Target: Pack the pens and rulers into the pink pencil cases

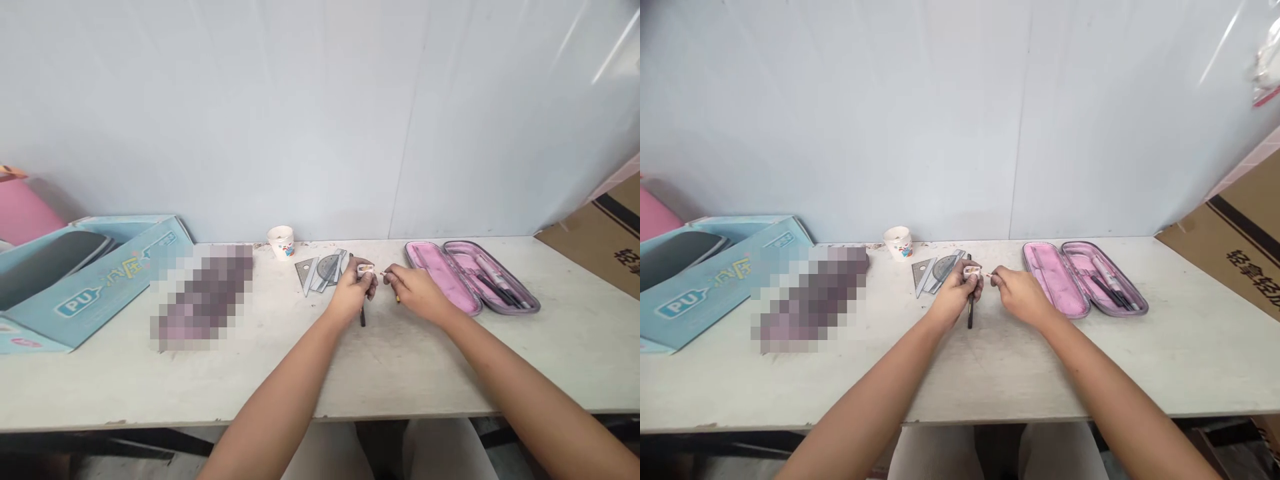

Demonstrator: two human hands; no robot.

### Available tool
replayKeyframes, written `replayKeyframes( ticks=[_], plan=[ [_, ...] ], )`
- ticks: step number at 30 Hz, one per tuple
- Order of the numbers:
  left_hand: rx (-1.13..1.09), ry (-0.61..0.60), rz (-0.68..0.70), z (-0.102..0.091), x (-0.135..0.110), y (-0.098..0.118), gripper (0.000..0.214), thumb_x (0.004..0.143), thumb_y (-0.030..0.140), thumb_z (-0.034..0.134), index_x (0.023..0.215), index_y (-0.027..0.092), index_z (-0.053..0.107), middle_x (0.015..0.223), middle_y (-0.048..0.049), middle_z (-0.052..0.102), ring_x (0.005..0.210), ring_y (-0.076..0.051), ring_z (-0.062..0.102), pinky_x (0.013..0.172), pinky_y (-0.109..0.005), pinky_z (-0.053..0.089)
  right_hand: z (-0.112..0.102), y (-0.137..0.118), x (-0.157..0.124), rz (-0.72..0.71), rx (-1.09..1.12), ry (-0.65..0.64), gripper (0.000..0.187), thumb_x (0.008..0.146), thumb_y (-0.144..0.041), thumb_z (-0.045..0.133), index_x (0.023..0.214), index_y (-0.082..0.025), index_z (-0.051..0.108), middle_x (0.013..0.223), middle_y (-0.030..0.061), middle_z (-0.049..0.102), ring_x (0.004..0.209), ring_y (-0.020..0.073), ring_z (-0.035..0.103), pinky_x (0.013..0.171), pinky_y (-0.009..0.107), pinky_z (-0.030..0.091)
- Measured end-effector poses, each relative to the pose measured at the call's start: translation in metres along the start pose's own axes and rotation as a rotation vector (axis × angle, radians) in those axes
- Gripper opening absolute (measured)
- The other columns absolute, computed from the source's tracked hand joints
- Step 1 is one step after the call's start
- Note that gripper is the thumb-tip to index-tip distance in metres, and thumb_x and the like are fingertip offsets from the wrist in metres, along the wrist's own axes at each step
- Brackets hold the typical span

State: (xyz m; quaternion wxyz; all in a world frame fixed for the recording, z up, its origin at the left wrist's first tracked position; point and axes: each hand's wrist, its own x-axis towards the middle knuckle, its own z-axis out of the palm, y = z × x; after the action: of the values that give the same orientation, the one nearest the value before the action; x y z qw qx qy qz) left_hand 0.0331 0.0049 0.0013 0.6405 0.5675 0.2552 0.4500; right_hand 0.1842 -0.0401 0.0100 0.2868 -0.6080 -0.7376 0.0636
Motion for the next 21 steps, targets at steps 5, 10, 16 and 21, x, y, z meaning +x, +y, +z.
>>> replayKeyframes(
  ticks=[5, 10, 16, 21],
  plan=[
    [-0.170, 0.104, -0.017, -0.003, 0.002, 0.002, 0.020, 0.079, 0.025, 0.058, 0.093, 0.020, 0.044, 0.088, -0.0037, 0.064, 0.076, -0.012, 0.062, 0.079, -0.030, 0.045, 0.015, 0.007, -0.004, 0.074, 0.286, 0.135, 0.027, 0.091, -0.035, 0.027, 0.099, -0.019, 0.047, 0.065, -0.0001, 0.057, 0.061, 0.0144, 0.055, 0.058, 0.025, 0.038],
    [-0.315, 0.013, -0.060, 0.008, -0.004, 0.001, 0.024, 0.076, 0.027, 0.063, 0.091, 0.020, 0.046, 0.093, -0.0052, 0.065, 0.094, -0.018, 0.062, 0.091, -0.037, 0.041, 0.015, 0.002, -0.011, 0.068, 0.355, 0.131, 0.035, 0.091, -0.035, 0.028, 0.122, -0.020, 0.037, 0.078, 0.0011, 0.061, 0.061, 0.0135, 0.054, 0.059, 0.026, 0.040],
    [-0.302, -0.002, -0.066, 0.013, -0.008, 0.003, 0.029, 0.073, 0.029, 0.066, 0.091, 0.019, 0.046, 0.093, -0.0041, 0.064, 0.096, -0.018, 0.061, 0.090, -0.037, 0.044, 0.011, 0.002, -0.013, 0.038, 0.331, 0.094, 0.042, 0.091, -0.030, 0.029, 0.133, -0.025, 0.034, 0.082, 0.0019, 0.060, 0.062, 0.0137, 0.054, 0.061, 0.026, 0.041],
    [-0.290, -0.023, -0.049, 0.011, -0.006, 0.000, 0.031, 0.072, 0.030, 0.067, 0.092, 0.019, 0.046, 0.094, -0.0046, 0.064, 0.095, -0.018, 0.061, 0.090, -0.037, 0.044, 0.010, 0.002, -0.013, 0.049, 0.308, 0.082, 0.045, 0.091, -0.029, 0.028, 0.135, -0.024, 0.033, 0.082, 0.0023, 0.062, 0.064, 0.0146, 0.055, 0.062, 0.026, 0.041]
  ],
)
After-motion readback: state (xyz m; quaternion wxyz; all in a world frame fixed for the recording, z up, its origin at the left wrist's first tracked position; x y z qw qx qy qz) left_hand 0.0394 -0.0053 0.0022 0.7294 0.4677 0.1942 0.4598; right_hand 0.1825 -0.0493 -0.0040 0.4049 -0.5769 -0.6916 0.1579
